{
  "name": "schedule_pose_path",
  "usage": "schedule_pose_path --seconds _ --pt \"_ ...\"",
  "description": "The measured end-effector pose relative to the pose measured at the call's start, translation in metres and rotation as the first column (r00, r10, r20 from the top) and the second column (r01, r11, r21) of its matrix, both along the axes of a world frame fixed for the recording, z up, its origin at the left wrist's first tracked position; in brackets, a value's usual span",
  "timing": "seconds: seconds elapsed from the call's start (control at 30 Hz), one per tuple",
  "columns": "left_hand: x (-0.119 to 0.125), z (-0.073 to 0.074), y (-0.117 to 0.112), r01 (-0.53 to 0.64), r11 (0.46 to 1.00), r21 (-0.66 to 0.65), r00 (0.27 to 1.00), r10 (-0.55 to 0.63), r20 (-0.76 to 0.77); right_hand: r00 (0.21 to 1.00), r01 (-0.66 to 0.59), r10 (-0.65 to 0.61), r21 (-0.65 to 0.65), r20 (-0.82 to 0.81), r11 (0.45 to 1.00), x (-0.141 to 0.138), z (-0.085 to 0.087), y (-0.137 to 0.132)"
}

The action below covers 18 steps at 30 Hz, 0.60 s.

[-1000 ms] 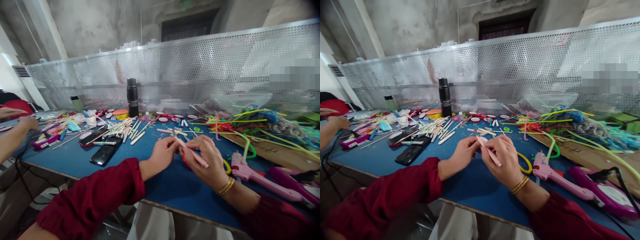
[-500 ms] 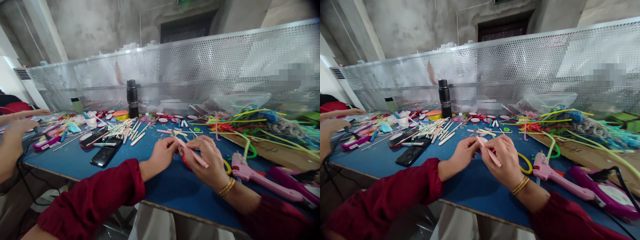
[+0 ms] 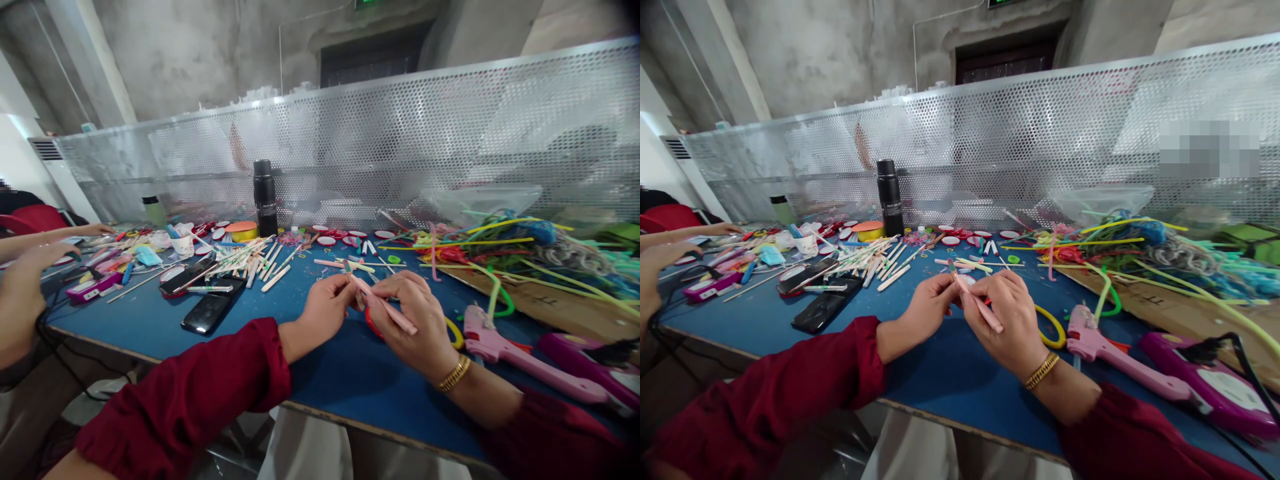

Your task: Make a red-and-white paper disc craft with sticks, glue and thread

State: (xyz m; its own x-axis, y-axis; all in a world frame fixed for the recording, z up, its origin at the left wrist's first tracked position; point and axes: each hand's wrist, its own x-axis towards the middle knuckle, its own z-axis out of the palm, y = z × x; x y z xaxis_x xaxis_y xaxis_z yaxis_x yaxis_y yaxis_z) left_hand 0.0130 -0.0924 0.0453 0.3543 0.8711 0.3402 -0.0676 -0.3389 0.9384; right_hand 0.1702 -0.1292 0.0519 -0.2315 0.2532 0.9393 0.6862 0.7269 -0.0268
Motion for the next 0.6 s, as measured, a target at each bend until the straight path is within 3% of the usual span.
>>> schedule_pose_path --seconds 0.6 --pt "0.0002 -0.0011 0.0007 0.012 1.000 -0.004 1.000 -0.012 0.009 1.000 0.003 -0.003 -0.008 -0.008 1.000 -0.0018 0.0029 -0.0016"
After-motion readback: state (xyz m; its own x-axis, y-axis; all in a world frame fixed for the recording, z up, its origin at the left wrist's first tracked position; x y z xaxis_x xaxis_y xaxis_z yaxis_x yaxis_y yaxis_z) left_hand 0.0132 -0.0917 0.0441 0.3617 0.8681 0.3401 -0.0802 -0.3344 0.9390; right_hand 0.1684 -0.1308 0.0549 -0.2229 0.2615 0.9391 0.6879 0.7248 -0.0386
